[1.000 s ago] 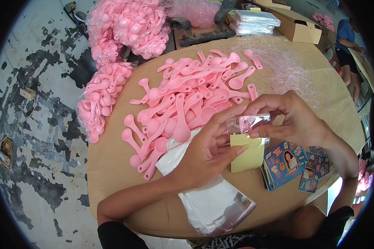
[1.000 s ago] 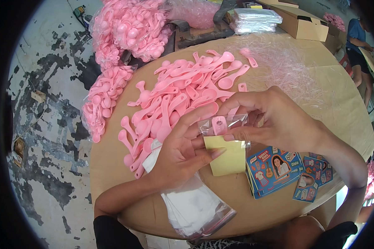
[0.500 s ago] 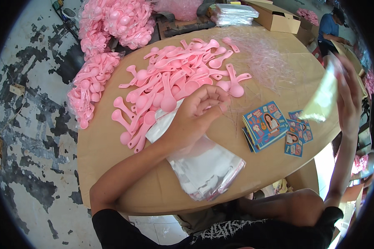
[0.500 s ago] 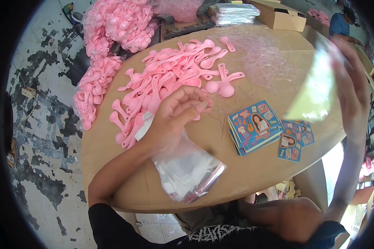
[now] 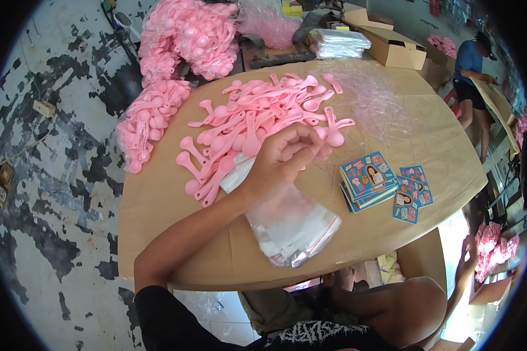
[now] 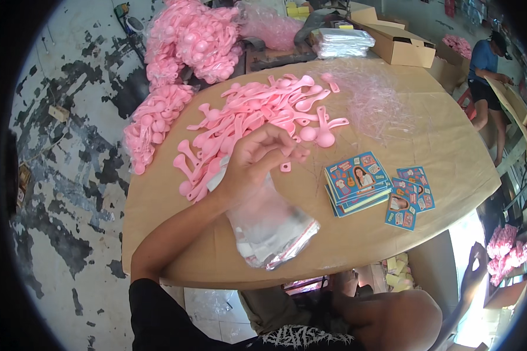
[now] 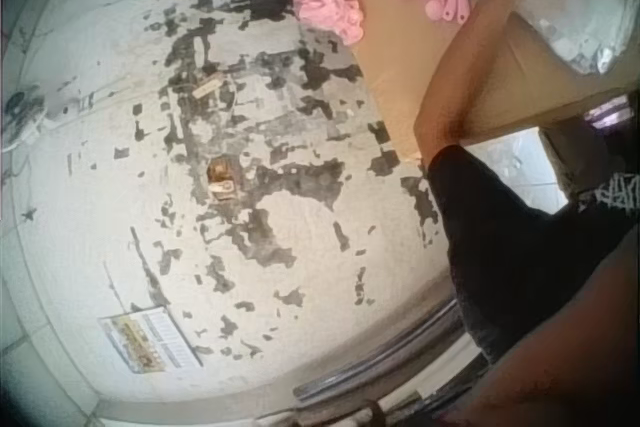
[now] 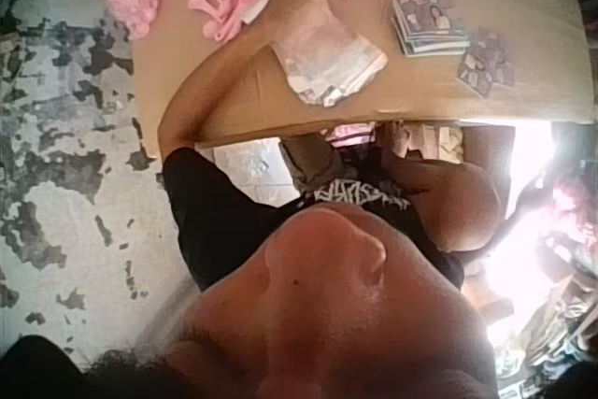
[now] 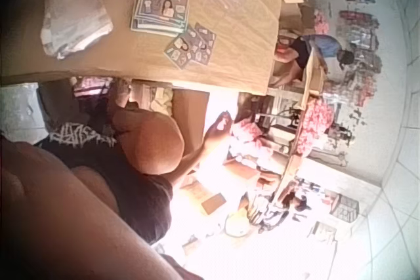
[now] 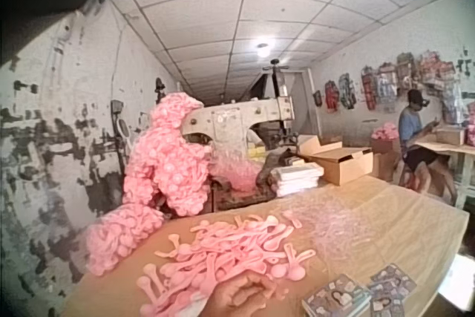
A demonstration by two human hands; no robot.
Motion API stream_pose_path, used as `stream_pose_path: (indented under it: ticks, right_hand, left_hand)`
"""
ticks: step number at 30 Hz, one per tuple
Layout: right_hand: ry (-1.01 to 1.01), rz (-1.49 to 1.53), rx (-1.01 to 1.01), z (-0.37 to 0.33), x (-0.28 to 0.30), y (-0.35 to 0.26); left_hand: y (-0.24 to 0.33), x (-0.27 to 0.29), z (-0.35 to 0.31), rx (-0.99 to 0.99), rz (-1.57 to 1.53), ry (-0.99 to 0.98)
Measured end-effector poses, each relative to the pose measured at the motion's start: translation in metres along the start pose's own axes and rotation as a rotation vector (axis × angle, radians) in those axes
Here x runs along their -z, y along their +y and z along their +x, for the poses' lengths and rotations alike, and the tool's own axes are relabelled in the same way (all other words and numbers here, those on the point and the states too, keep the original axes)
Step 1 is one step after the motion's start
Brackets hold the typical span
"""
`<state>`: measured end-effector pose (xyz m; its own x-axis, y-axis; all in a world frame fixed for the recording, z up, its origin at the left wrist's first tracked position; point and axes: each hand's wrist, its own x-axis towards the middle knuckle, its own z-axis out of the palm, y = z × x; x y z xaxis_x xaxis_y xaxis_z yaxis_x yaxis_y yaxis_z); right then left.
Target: The person repeatedly picks up a pink plastic spoon and a small printed card, places them into a clear plastic bag, and seals the bag. The person then places the sealed bag on the table and repeats the process with new items.
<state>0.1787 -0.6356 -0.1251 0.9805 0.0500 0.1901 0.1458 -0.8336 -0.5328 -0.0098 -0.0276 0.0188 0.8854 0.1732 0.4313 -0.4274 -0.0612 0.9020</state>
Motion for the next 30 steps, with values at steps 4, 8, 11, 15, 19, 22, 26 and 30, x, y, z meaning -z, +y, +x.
stream_pose_path:
  ticks: [4, 8, 11, 15, 19, 22, 26, 30]
  right_hand:
    - [-0.058, 0.392, 0.647, 0.003, 0.027, -0.244]
    - [-0.591, 0.318, 1.245, -0.014, -0.036, -0.430]
    - [-0.648, 0.149, 1.414, -0.030, -0.072, -0.464]
    - [-0.895, 0.035, 1.249, -0.037, -0.087, -0.501]
    - [-0.972, 0.369, 1.183, -0.031, -0.096, -0.497]
    - [-0.959, 0.515, 1.195, -0.025, -0.105, -0.487]
    - [-0.871, 0.561, 1.113, -0.015, -0.108, -0.483]
    - [-0.870, 0.644, 1.063, -0.015, -0.107, -0.487]
  left_hand:
    - [0.017, -0.008, 0.004, 0.081, -0.035, -0.017]
    - [0.015, 0.005, -0.002, 0.081, 0.062, 0.085]
    - [0.015, -0.004, 0.000, -0.087, -0.014, 0.055]
    - [0.017, 0.000, -0.013, -0.118, -0.028, 0.154]
    - [0.030, 0.007, -0.014, -0.138, -0.001, 0.217]
    - [0.058, 0.005, -0.025, -0.045, -0.104, 0.053]
    - [0.074, 0.021, -0.039, -0.020, 0.089, -0.228]
    - [0.064, 0.019, -0.035, 0.030, 0.123, -0.183]
